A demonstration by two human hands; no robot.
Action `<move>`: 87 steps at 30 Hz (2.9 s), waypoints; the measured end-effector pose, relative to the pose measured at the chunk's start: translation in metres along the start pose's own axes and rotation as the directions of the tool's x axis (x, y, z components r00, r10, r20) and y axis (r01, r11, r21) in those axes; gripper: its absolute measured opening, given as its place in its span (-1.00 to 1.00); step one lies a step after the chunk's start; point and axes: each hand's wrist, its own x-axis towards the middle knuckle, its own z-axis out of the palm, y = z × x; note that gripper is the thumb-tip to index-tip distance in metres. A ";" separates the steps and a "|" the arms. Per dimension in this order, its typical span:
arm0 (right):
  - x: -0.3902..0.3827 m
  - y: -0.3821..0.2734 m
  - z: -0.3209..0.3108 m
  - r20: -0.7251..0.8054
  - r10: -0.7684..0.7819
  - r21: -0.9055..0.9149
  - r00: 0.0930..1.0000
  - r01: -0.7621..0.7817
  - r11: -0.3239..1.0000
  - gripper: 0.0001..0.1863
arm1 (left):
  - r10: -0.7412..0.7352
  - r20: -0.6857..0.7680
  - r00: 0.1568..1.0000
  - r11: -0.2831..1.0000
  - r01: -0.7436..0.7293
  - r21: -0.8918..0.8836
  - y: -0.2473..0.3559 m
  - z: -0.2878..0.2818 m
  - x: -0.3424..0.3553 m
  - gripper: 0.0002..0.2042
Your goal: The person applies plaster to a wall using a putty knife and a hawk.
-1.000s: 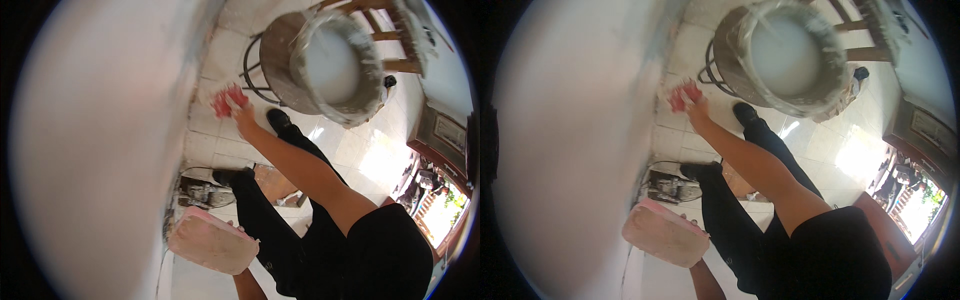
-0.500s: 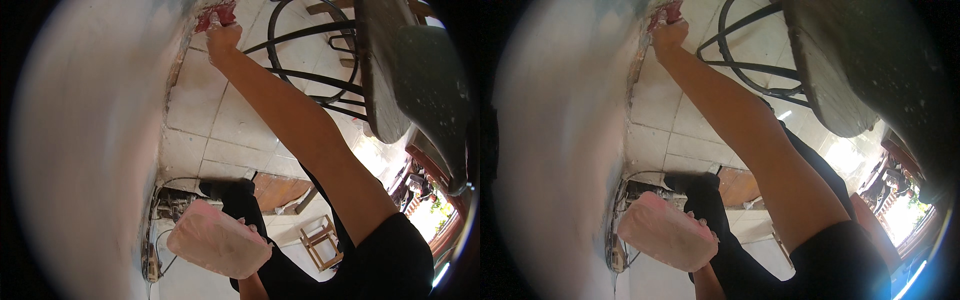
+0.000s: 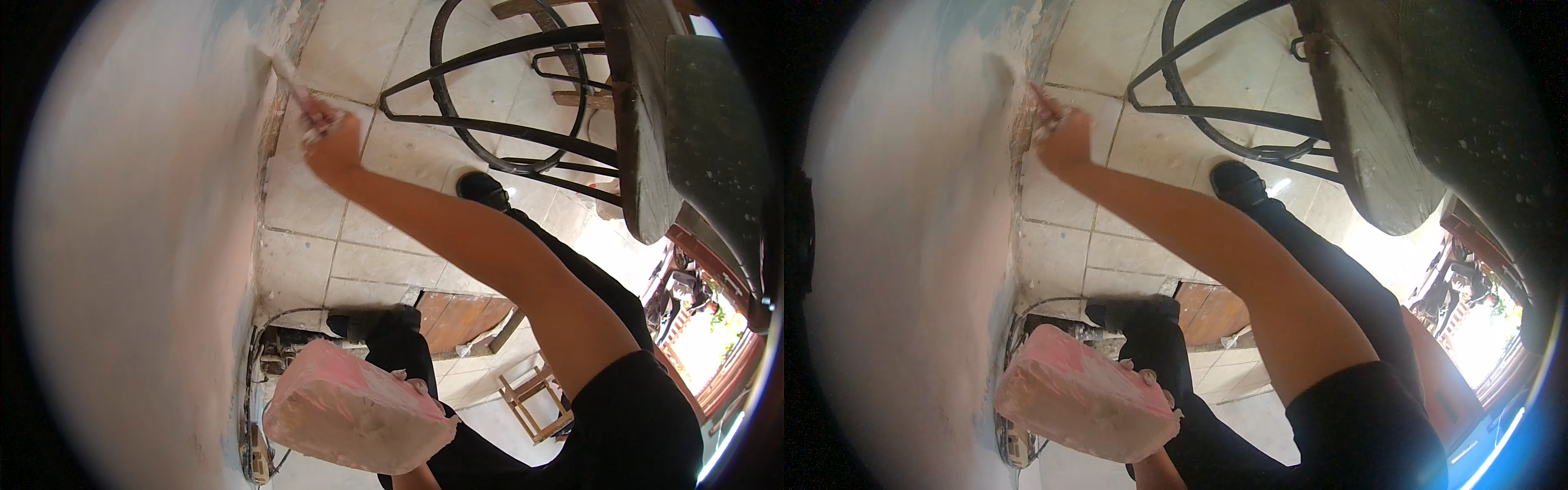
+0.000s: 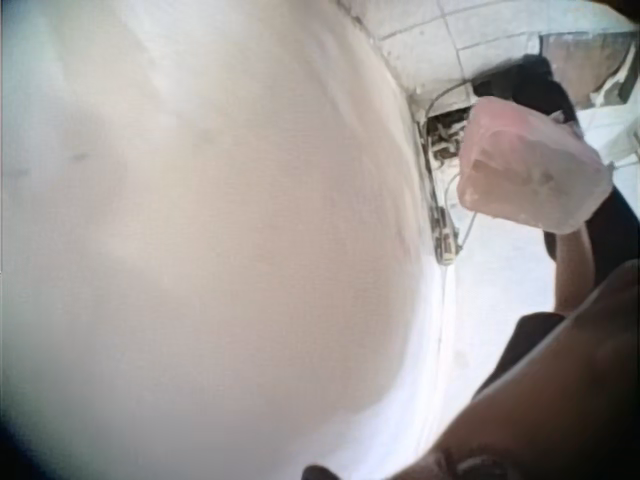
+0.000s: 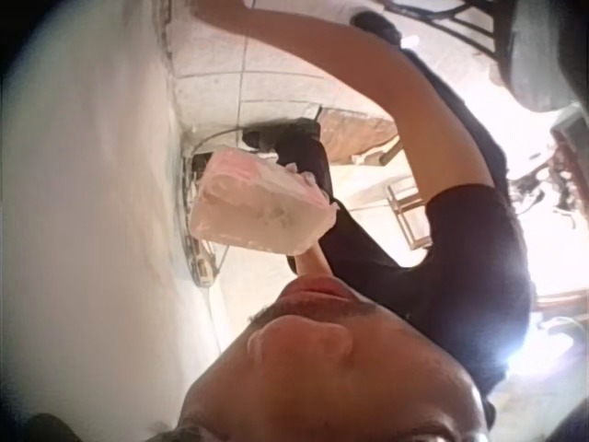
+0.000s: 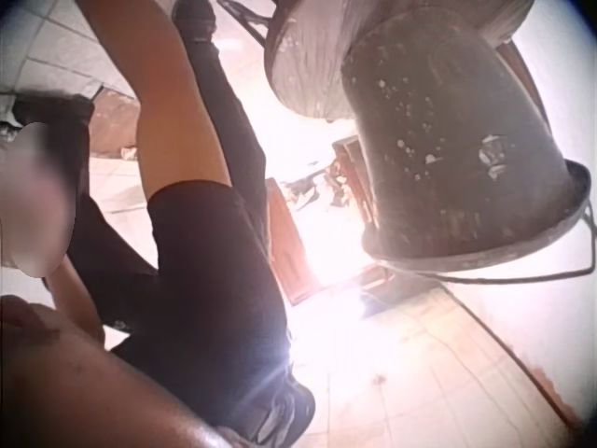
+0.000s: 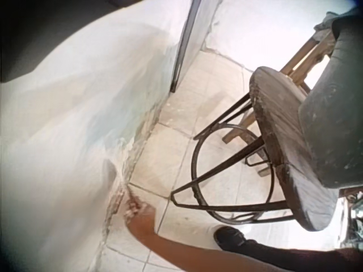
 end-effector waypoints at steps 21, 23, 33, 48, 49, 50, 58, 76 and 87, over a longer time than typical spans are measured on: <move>-0.041 -0.008 0.040 0.217 -0.050 -0.070 0.975 0.066 0.995 -0.51 | -0.213 0.145 0.966 0.976 0.204 0.073 0.021 -0.034 -0.016 -0.29; -0.069 -0.025 0.025 0.225 -0.076 -0.279 0.971 0.139 0.950 -0.51 | -0.296 0.184 0.937 0.955 0.291 0.051 0.021 -0.045 -0.010 -0.31; -0.006 -0.032 0.007 -0.088 -0.059 0.104 0.994 0.068 0.992 -0.80 | -0.272 0.096 0.958 0.961 0.266 0.069 0.019 -0.032 -0.014 -0.28; -0.023 -0.053 0.033 0.185 -0.167 -0.073 0.968 0.183 0.980 -0.63 | -0.241 0.107 0.965 0.968 0.231 0.095 0.012 -0.030 -0.022 -0.32; -0.005 -0.052 0.027 0.090 -0.140 -0.014 0.986 0.142 0.990 -0.64 | -0.260 0.108 0.960 0.962 0.249 0.109 0.013 -0.032 -0.021 -0.31; 0.010 -0.052 0.027 -0.002 -0.105 0.066 0.994 0.105 0.992 -0.65 | -0.267 0.111 0.957 0.959 0.252 0.128 0.015 -0.031 -0.022 -0.31; 0.105 -0.087 0.041 -0.143 -0.680 -0.340 0.719 0.609 0.716 -0.76 | -0.286 0.151 0.946 0.957 0.274 0.092 0.022 -0.042 -0.026 -0.29; -0.031 -0.056 0.015 0.065 0.165 0.505 0.984 -0.175 0.845 -0.68 | -0.159 0.099 0.982 0.970 0.137 0.202 0.016 -0.036 -0.018 -0.32; -0.042 -0.077 0.090 0.045 -0.547 -0.102 0.836 0.549 0.830 -0.43 | -0.254 0.156 0.954 0.962 0.233 0.144 0.022 -0.026 -0.022 -0.31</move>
